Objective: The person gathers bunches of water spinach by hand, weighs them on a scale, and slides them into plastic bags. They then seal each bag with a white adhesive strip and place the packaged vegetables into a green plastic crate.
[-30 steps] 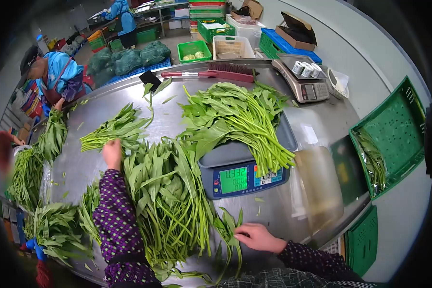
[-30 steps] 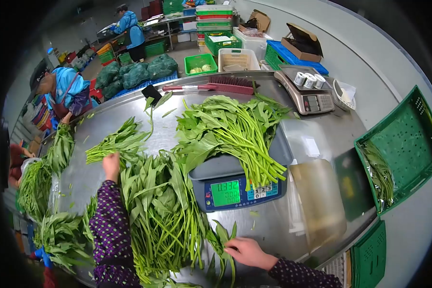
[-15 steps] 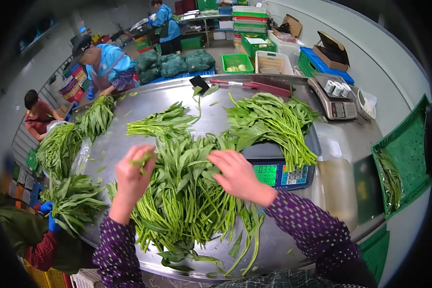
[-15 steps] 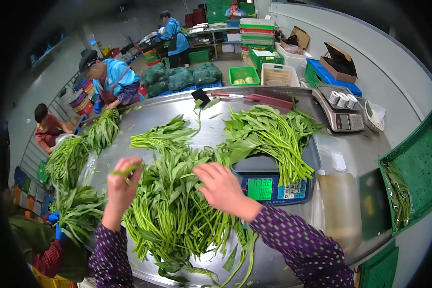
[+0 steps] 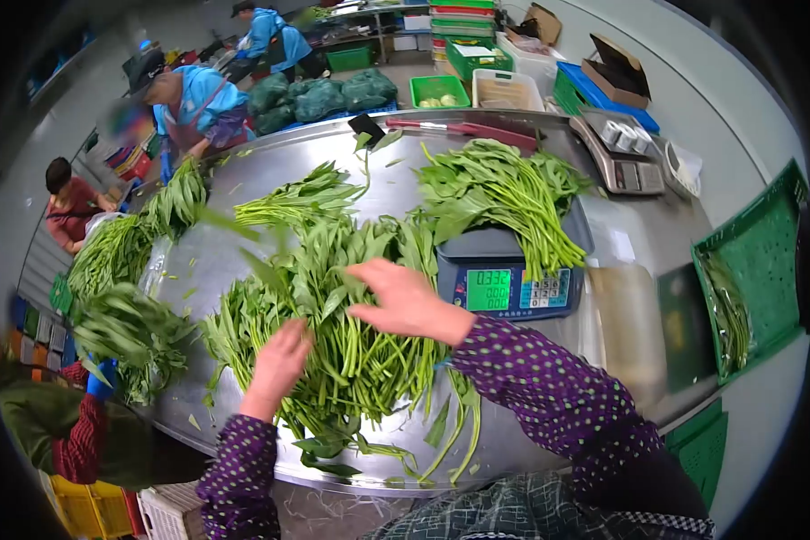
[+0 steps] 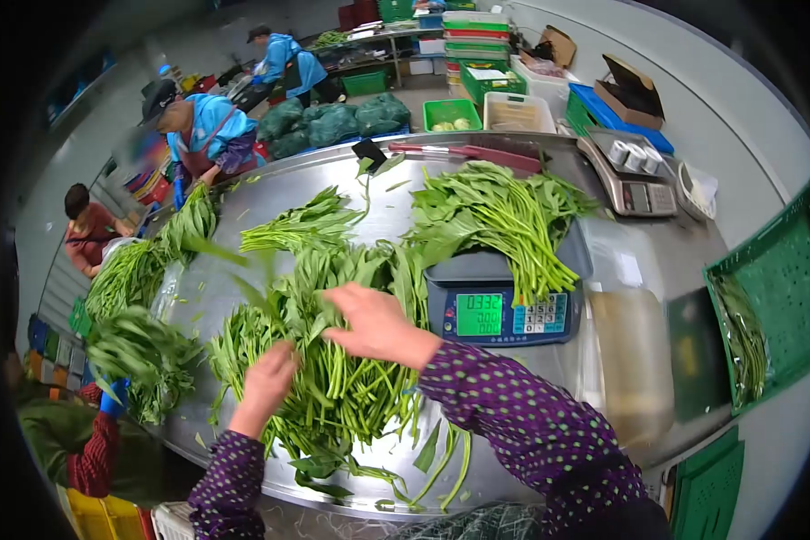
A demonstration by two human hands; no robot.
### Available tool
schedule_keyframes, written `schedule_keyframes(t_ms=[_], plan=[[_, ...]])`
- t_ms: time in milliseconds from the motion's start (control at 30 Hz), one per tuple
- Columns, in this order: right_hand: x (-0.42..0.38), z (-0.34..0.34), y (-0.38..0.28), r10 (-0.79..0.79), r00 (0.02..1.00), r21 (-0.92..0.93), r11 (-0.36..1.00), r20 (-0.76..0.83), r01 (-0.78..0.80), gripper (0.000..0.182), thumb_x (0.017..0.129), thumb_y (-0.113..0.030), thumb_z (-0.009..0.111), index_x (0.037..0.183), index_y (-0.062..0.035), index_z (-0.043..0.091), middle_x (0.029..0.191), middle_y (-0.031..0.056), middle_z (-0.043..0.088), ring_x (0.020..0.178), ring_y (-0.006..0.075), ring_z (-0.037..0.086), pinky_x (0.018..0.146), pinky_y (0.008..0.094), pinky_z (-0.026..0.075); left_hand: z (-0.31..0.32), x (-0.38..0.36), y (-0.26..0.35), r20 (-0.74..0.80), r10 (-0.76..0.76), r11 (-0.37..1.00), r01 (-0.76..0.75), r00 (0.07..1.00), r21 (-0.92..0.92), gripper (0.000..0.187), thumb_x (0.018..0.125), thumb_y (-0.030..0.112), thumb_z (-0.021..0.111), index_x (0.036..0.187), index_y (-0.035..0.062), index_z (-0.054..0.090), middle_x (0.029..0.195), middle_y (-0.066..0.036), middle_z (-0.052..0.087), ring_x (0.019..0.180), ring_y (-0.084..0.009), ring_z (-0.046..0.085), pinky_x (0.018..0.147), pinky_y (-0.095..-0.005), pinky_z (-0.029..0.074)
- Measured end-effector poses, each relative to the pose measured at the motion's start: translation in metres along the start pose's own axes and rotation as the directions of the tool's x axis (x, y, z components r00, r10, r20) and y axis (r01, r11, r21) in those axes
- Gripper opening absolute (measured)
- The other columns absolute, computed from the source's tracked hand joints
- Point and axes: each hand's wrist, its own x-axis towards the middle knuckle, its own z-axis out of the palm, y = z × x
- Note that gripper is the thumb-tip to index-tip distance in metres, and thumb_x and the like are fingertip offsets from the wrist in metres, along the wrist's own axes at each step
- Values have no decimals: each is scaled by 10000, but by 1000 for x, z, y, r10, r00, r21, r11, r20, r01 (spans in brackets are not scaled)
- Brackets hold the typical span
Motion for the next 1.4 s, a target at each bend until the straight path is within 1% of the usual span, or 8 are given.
schedule_keyframes(t_ms=[133, 233, 467, 633, 800, 933, 1033, 1400], plan=[[-126, -32, 53, 422, 905, -45, 904, -56, -424, 364, 820, -308, 668, 1037, -16, 651, 822, 170, 646, 786, 331, 649, 705, 393, 519, -10, -11, 48, -166, -274, 962, 273, 947, -28, 339, 703, -5, 598, 1040, 6, 630, 1108, -166, 614, 939, -311, 621, 807, -398, 515], [-228, -2, 64, 779, 555, -302, 626, 291, -719, 382, 806, -360, 672, 977, -20, 636, 877, 193, 666, 826, 352, 652, 729, 439, 514, -16, 33, 104, -241, -207, 947, 132, 948, -293, 291, 705, 20, 610, 995, 18, 637, 1034, -137, 631, 910, -296, 620, 797, -388, 501], [-245, 63, 55, 689, 722, 254, 690, 56, -678, 294, 754, -213, 724, 923, 10, 636, 755, 166, 660, 682, 232, 653, 627, 369, 512, -1, 75, 222, 64, -212, 877, 219, 975, -428, 181, 783, 222, 674, 704, 73, 605, 643, -89, 607, 587, -273, 621, 497, -384, 473], [-277, -3, 59, 698, 701, 146, 685, 146, -713, 496, 756, -304, 770, 1075, 32, 593, 811, 149, 676, 689, 212, 654, 601, 344, 508, 24, -1, 295, 521, -305, 808, 506, 797, -302, 856, 678, 640, 702, 1051, -115, 546, 927, -229, 593, 836, -349, 618, 634, -425, 499], [-323, -67, 25, 656, 725, 164, 754, -209, -636, 518, 761, -247, 751, 1173, 6, 566, 1102, 191, 598, 933, 308, 618, 788, 417, 501, 55, -18, 336, 424, -513, 735, 637, 746, -231, 765, 725, 516, 715, 1164, -71, 496, 990, -193, 537, 904, -359, 560, 741, -454, 484], [-361, -141, 13, 461, 713, -333, 659, -529, -674, 523, 701, -184, 768, 1142, 4, 558, 1167, 203, 542, 1075, 363, 537, 874, 449, 464, 45, 4, 349, 473, -617, 552, 774, 629, -309, 640, 755, 464, 689, 1072, -66, 520, 930, -193, 550, 896, -369, 556, 710, -467, 484], [-403, -148, 35, 740, 559, -467, 371, -374, -803, 512, 702, -239, 757, 1116, -2, 568, 1102, 215, 571, 1009, 395, 556, 837, 483, 461, 34, 29, 371, 430, -534, 665, 676, 728, -318, 629, 730, 366, 712, 1108, -87, 490, 934, -203, 556, 899, -372, 559, 709, -462, 499], [-381, -162, 33, 815, 550, -183, 577, 181, -796, 494, 784, -432, 713, 1008, 4, 653, 828, 181, 678, 740, 324, 669, 699, 399, 537, -18, 46, 255, 333, -631, 215, 571, 700, -793, 408, 709, -40, 609, 1116, -14, 600, 880, -157, 568, 746, -262, 574, 640, -352, 483]])
